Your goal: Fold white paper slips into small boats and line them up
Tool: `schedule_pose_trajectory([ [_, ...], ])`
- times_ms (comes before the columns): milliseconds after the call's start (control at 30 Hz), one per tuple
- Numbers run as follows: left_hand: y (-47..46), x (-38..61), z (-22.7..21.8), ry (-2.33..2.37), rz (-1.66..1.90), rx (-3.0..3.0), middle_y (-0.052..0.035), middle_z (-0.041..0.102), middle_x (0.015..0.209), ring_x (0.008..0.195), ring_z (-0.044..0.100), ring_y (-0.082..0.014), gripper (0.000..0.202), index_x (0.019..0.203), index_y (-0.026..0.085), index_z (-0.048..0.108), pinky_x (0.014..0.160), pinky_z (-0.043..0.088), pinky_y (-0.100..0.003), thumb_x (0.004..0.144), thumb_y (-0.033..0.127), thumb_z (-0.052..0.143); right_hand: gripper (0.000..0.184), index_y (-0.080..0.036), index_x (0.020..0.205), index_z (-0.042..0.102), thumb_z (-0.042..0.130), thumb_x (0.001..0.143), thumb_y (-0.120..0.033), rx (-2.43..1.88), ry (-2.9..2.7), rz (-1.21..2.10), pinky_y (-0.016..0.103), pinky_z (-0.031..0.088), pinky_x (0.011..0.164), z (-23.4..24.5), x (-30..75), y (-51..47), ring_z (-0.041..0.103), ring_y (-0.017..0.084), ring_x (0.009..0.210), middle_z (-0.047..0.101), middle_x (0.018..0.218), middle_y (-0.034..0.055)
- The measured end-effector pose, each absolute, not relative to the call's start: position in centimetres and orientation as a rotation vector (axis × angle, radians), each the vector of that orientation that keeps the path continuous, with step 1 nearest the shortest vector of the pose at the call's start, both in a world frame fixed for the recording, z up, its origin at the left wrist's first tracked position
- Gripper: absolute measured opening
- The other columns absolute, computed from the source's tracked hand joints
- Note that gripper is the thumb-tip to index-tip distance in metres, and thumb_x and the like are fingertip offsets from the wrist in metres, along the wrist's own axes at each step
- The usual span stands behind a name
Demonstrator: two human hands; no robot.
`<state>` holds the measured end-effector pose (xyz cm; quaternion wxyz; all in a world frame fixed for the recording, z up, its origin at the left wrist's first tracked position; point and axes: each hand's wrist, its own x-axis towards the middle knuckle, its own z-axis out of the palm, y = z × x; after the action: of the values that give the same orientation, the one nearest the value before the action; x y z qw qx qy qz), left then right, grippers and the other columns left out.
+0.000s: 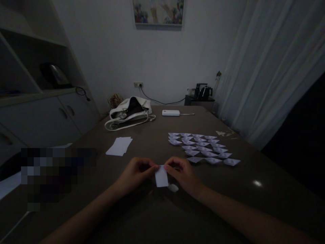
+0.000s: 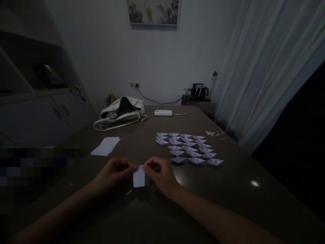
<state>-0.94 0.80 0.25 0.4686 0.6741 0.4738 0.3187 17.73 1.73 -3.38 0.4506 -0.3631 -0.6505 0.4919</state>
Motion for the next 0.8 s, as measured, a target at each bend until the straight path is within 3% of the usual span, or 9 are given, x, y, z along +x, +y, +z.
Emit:
schedule_pose_trajectory([
  [800,1.3,-1.1,-0.6,1.152,0.723,1.709,-0.0002,0.06,0.061,0.057,0.055,-0.0121,0.034,0.075,0.011,0.061,0.053,0.041,-0.022,0.082,0.044,0.056,0.014,-0.017,0.068,0.057,0.062,0.077,-0.028,-0.915,-1.507,1.205,0.022,0.038,0.054,-3.8,17.9,2.1,0.05,0.011,0.059,0.053,0.062,-0.0024],
])
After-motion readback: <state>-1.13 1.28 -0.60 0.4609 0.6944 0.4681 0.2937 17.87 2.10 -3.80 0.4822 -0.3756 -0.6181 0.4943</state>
